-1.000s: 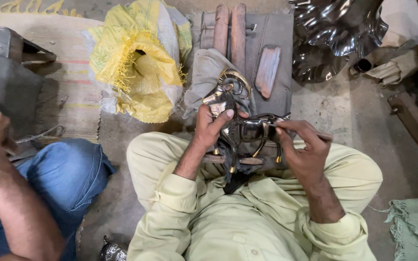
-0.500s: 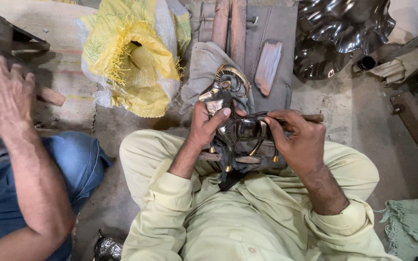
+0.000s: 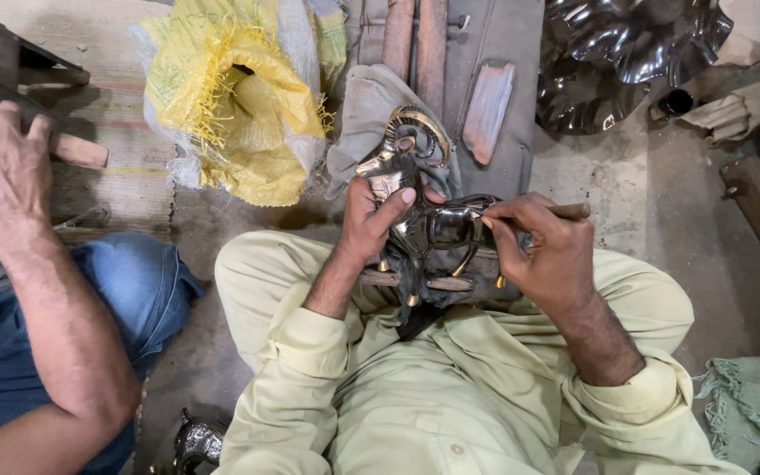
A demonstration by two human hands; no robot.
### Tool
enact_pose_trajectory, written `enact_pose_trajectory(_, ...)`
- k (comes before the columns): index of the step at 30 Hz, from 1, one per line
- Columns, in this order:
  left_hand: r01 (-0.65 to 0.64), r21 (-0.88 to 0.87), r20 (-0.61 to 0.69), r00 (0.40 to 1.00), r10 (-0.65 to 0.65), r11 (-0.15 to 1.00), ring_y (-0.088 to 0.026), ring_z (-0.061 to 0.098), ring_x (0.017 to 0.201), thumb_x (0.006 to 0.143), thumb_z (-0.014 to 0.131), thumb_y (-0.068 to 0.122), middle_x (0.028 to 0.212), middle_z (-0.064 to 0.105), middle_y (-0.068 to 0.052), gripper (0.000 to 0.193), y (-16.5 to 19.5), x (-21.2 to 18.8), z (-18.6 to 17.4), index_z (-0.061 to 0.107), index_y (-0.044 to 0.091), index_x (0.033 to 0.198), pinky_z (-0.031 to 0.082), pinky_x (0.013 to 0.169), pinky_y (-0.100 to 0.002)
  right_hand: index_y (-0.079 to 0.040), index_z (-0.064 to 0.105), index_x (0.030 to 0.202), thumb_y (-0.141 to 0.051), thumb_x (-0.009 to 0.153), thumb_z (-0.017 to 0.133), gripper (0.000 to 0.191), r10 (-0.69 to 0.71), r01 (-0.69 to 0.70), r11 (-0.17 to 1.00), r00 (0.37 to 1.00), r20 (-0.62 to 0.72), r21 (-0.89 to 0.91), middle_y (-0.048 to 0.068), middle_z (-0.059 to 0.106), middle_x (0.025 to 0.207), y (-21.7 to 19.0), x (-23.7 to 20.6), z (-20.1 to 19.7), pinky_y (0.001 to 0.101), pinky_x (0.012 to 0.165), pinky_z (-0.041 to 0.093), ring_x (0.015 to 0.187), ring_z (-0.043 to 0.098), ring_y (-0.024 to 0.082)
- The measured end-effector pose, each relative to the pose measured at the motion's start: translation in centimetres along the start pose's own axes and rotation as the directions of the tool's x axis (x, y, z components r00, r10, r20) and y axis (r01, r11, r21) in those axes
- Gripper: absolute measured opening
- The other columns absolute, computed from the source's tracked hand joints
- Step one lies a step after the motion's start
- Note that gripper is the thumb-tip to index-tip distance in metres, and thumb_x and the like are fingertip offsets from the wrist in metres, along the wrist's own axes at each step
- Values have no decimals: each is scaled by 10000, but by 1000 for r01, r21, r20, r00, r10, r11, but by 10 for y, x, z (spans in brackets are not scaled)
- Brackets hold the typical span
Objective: The person sits on the floor and uses a small metal tool to rub and polish the surface of a silver-colored ram sculpture. They rotate the sculpture to access different areas, then use a hammer to tap the tool against the sculpture's surface.
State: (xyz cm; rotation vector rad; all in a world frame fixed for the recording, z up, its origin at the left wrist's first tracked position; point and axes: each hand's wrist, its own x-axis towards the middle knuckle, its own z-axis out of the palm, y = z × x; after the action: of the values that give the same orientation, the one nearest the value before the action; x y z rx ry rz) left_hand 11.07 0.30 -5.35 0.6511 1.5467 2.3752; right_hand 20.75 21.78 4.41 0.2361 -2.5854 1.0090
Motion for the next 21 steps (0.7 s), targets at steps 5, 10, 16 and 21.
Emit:
enact_pose_trajectory(5,-28,22,7,1000,28,999,-187,737,943,985,616,178,985,773,-163,272,-1,0,1,651,-63,1105,599,903,-345,-26,712,974,46,877,751,128,-70,70,997,997,-23,-24,100,749,930,-1,-6,-2,328,749,590,862,763,240)
enact_pose_trajectory(10,-16,3,1,1000,16,1000,-186,741,941,976,618,179,972,774,-156,268,-1,-1,2,640,-57,1101,600,899,-344,-24,705,984,72,848,733,169,-83,83,996,996,-24,-24,104,745,951,2,-13,0,337,768,592,891,762,252)
enact_pose_trajectory(16,-37,27,15,999,37,999,-187,737,948,993,612,176,980,774,-155,255,-1,-1,2,647,-59,1086,599,908,-346,-22,696,997,77,827,717,198,-137,137,991,990,-31,7,115,752,991,10,-18,3,338,860,613,1009,774,261)
enact_pose_trajectory(21,-29,9,16,999,28,1000,-187,738,955,993,612,172,983,771,-157,254,-1,-1,3,642,-60,1090,600,915,-347,-28,695,975,79,816,717,192,-154,154,988,988,5,18,115,756,977,14,-22,1,338,859,615,1022,774,253)
